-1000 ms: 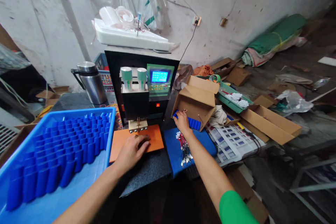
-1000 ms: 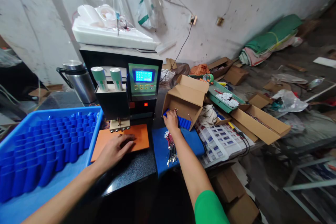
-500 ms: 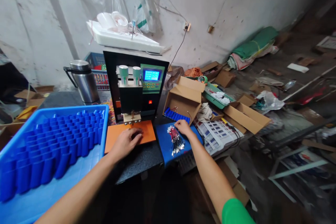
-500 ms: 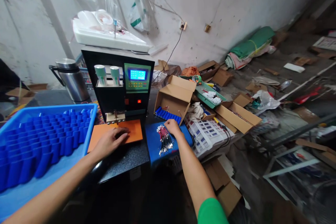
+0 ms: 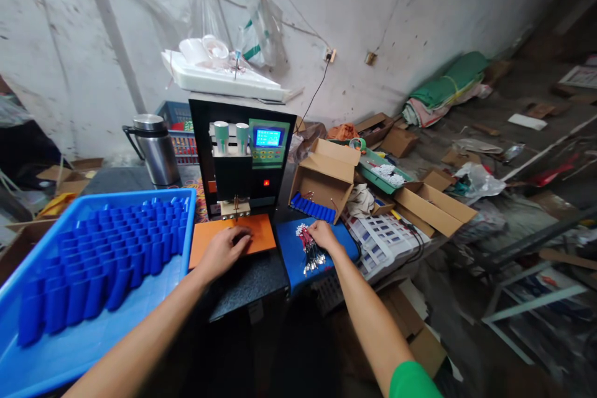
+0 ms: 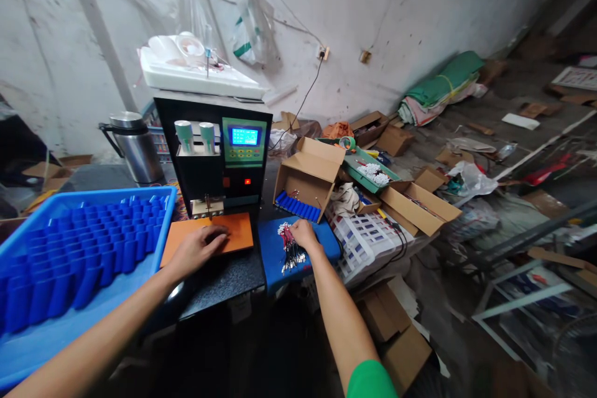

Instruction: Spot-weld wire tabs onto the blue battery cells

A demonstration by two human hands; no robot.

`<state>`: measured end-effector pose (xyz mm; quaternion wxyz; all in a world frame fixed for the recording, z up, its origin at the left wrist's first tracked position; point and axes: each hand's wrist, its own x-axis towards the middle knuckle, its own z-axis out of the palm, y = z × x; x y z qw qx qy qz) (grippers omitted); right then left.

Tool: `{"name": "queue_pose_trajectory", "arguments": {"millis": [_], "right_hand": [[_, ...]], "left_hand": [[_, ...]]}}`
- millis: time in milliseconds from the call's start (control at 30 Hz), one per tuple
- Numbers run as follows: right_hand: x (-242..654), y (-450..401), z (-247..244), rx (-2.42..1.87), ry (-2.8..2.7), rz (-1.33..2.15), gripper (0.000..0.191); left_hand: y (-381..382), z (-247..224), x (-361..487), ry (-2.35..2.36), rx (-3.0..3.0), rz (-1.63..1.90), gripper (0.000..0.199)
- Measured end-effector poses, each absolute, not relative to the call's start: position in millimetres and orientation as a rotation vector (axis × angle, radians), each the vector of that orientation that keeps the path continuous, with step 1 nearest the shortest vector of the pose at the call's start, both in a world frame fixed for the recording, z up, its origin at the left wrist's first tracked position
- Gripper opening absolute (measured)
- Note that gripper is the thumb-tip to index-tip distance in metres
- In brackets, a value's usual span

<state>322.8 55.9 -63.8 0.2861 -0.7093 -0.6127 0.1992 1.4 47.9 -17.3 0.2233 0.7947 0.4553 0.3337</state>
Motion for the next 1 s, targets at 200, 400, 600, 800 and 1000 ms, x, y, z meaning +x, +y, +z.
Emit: {"name": "queue_pose_trajectory", "arguments": {"millis": [200, 400, 600, 800, 1000], "right_hand": [[323, 47, -59, -1.882, -1.618, 0.449, 0.017], [315, 38, -51, -2.012, -1.776, 0.357, 0.019], [305, 35, -42, -2.137, -1.873, 0.133, 0.022], [310, 31, -48, -2.086, -1.736, 0.176, 0.020], [324, 37, -45, -1.721, -1.420, 0.453, 0.019]], "left_hand": [[47, -16, 2, 1.263, 2.184, 0.929, 0.034], [47, -17, 2, 1.260, 2.171, 0.934, 0.033], [47, -16, 3, 1.270, 2.167, 0.937, 0.036], [47, -16, 3, 1.282, 2.178, 0.930, 0.035], [47, -15, 3, 1.275, 2.162, 0.925, 0.035]]}}
